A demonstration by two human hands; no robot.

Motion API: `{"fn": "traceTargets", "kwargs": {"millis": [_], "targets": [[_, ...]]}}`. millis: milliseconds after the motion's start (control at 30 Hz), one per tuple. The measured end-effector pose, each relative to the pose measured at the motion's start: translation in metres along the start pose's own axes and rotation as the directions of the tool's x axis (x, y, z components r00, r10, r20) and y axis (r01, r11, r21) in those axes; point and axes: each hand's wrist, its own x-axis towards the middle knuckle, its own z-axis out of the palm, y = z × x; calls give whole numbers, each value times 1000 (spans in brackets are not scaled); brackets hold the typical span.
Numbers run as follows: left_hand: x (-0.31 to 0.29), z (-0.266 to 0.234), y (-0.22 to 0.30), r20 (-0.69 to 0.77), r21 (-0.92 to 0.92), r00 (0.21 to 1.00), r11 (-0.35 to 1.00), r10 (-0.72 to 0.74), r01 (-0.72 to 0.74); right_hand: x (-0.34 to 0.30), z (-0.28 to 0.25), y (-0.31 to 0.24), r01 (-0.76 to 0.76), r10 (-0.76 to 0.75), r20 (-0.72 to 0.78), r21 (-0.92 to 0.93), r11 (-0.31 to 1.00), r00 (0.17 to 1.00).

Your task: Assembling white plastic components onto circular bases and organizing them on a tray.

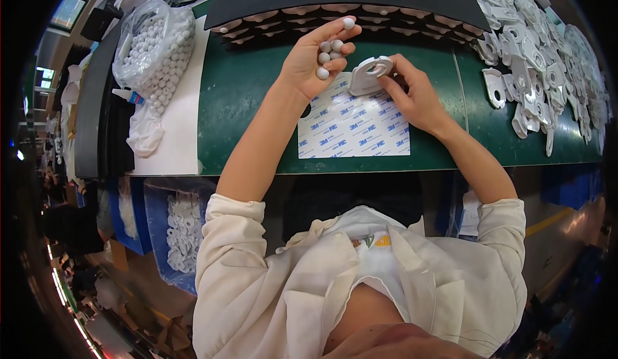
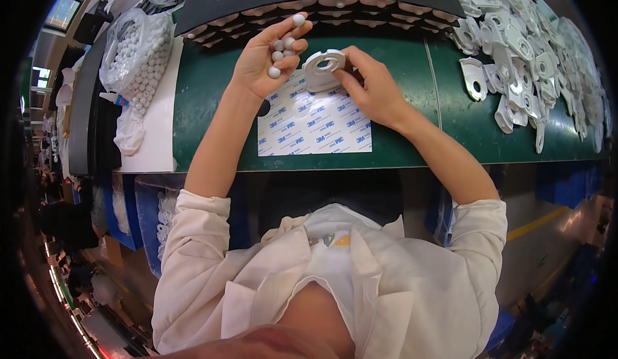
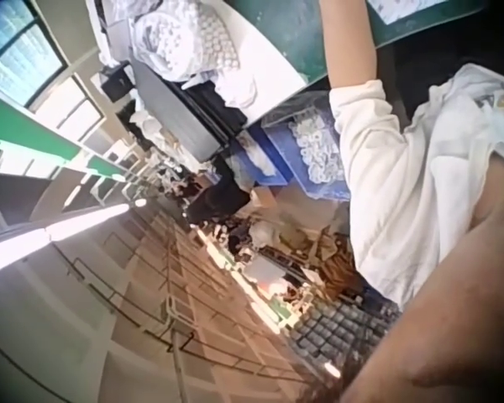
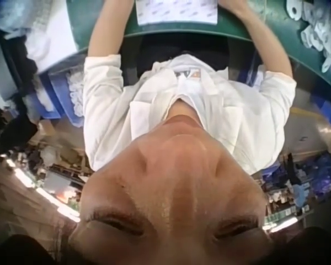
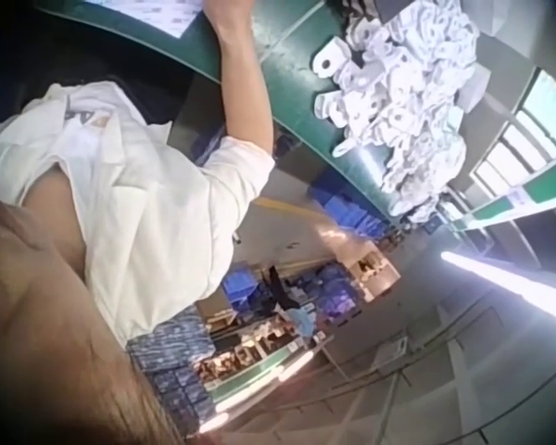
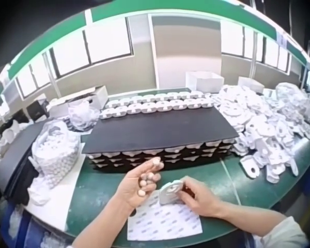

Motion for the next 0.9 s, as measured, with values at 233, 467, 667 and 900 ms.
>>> {"fn": "traceTargets", "kwargs": {"millis": [233, 467, 667, 900], "targets": [[4, -6, -4, -11, 52, 1000, 999, 3, -2, -1, 4, 0, 53, -52, 15, -97, 994, 999], [-2, 6, -7, -52, 203, 999, 979, -6, 17, 10, -11, 11, -34, 200, -121, 774, 633, 972], [-3, 9, -11, 41, 320, 999, 947, -33, 18, 11, -19, 17, -50, 196, -63, 851, 522, 979], [-3, 9, -13, 63, 380, 995, 924, -71, 42, 12, -18, 20, -61, 188, -51, 837, 544, 981]]}}
